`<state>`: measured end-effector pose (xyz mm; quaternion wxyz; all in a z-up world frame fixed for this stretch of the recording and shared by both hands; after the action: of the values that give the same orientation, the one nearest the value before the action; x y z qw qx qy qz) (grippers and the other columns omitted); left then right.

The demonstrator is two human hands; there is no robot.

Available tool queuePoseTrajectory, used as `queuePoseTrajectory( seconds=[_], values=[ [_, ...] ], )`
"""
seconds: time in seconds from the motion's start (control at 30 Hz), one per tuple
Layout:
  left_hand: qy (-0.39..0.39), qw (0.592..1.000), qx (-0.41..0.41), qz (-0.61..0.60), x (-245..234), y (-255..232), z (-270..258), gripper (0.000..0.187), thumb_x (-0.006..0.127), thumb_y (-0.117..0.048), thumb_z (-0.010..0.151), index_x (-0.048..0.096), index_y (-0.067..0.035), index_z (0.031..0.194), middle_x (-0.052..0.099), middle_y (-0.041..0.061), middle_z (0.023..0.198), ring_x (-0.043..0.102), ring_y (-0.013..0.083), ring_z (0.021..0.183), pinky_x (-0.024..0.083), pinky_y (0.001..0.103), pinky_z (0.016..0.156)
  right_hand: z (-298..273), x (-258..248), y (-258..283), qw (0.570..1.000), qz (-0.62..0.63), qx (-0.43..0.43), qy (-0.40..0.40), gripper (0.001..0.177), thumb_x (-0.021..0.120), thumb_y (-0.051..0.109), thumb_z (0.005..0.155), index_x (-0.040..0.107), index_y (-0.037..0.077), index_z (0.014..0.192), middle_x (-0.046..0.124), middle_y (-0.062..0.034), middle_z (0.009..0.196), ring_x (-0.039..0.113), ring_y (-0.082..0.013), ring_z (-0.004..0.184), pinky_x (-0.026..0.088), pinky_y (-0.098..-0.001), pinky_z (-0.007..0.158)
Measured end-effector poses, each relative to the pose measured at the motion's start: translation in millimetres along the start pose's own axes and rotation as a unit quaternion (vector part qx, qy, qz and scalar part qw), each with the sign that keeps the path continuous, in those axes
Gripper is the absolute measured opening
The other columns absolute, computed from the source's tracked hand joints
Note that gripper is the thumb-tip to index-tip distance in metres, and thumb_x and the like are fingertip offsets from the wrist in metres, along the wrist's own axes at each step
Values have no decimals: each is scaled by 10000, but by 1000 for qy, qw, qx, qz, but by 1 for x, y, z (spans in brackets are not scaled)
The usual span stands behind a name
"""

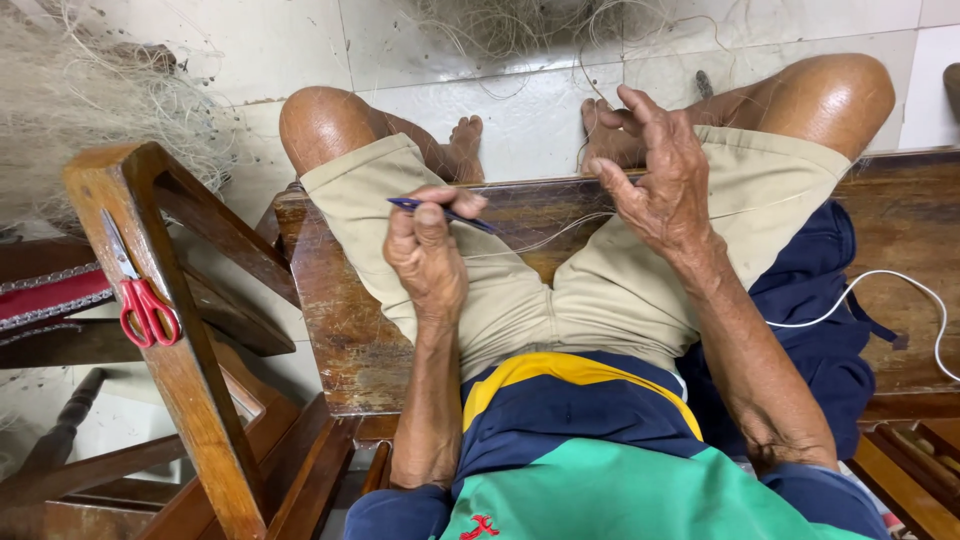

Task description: Repairing a fishing net by threading a shuttle through the mesh and tying knots.

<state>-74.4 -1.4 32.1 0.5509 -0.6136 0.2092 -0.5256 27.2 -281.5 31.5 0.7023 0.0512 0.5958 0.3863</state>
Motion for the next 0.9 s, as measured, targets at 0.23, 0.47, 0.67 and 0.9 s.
queuePoseTrajectory(
  seconds=[0.23, 0.47, 0.67, 0.9],
  values=[
    [-36, 999, -2, -34, -15, -27, 12, 333, 646, -375, 1290, 706, -48, 1315, 663, 141, 945, 739, 319, 921, 691, 498, 912, -12, 16, -10, 995, -96, -21, -15, 1052, 978, 580, 1124, 438, 84, 1879, 850, -89, 1639, 718, -416, 1219, 578, -569, 958],
    [-47, 996, -3, -75, -28, -36, 8, 318, 627, -325, 1300, 701, -17, 1340, 691, 183, 969, 743, 368, 876, 718, 540, 825, -12, 14, -6, 989, -146, -28, -22, 1118, 875, 827, 1093, 535, 74, 1846, 829, -151, 1470, 706, -416, 1191, 564, -562, 926],
    [-86, 994, -10, -62, -50, -41, -4, 367, 624, -377, 1293, 685, -20, 1354, 671, 181, 956, 728, 382, 856, 695, 547, 812, -13, 13, -6, 988, -150, -30, -29, 1071, 836, 846, 1099, 594, 91, 1819, 849, -128, 1455, 717, -400, 1191, 562, -549, 891],
    [-98, 994, 32, -22, -57, -57, -3, 335, 629, -396, 1298, 653, -72, 1381, 668, 191, 980, 742, 420, 849, 715, 615, 823, -16, 11, -9, 987, -153, -37, -23, 1054, 949, 757, 1087, 600, 67, 1804, 805, -147, 1674, 735, -420, 1212, 565, -553, 883]
  ],
)
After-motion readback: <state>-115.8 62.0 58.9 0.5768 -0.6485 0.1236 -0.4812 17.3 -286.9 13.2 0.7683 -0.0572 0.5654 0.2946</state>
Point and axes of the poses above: each hand's wrist, its own z-axis towards the middle knuckle, its own x-axis out of the palm, y = z × x, the point moved 4 cm from there along z, towards the middle knuckle
